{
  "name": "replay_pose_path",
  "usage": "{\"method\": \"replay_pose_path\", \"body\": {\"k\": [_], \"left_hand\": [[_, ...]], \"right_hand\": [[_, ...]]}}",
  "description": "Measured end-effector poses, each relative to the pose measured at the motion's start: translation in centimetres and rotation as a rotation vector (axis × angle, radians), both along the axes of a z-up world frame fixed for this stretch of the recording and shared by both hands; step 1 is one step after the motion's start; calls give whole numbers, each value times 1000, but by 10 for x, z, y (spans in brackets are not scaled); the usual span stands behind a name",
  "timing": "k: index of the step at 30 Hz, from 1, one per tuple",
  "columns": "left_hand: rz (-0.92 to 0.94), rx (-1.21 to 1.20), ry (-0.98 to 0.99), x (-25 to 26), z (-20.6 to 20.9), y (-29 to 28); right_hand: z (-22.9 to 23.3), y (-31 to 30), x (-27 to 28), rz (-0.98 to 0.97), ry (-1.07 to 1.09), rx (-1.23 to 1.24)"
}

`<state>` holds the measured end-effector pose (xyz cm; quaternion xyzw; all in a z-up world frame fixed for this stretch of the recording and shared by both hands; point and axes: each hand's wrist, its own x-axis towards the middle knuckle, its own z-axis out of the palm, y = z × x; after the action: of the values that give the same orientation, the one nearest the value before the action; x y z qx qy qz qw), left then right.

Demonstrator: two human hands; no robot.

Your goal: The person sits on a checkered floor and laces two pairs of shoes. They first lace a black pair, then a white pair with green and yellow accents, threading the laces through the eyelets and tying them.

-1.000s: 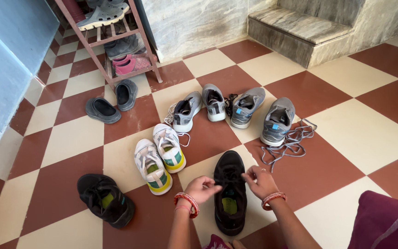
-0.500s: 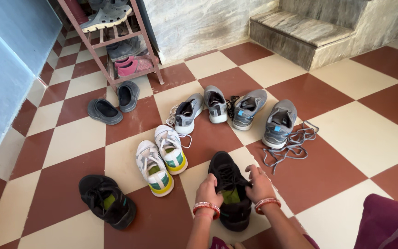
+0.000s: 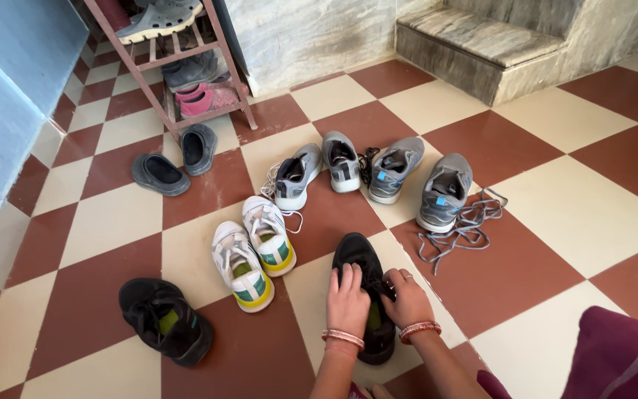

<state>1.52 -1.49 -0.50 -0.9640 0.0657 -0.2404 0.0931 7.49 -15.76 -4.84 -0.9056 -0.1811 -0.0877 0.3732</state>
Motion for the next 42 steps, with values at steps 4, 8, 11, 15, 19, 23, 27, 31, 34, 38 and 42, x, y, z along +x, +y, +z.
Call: {"method": "replay_pose_path", "body": {"k": [4,8,11,15,19,23,27,31,34,38,42], "left_hand": [[-125,-65,-87,-6,-4,13],[-241,-108,-234,-19,-7,23],[-304,-38,-279,-27,-3,25],[-384,-188,-183,-31,13,17],[-99,-431,-71,-24,22,9],[220,-526,94,-6,7,15],[233,-472,-53,3,-13,15],[331,-584,3,0,-13,18],[434,-619,47,-3,-1,22],[538,-664,65,-7,18,43],[726,-766,10,-16,41,102]], "right_hand": [[11,3,-6,-43,-4,-39],[21,3,-9,94,-40,-33],[15,1,-8,160,-176,-76],[-5,6,-7,49,-202,-168],[-15,11,-8,37,-192,-198],[-2,11,-11,34,-317,-48],[18,19,-14,-58,-282,20],[35,33,-11,-77,-115,-45],[42,50,-12,-92,-29,-52],[51,72,-12,-12,-30,22],[70,115,-18,196,-79,116]]}}
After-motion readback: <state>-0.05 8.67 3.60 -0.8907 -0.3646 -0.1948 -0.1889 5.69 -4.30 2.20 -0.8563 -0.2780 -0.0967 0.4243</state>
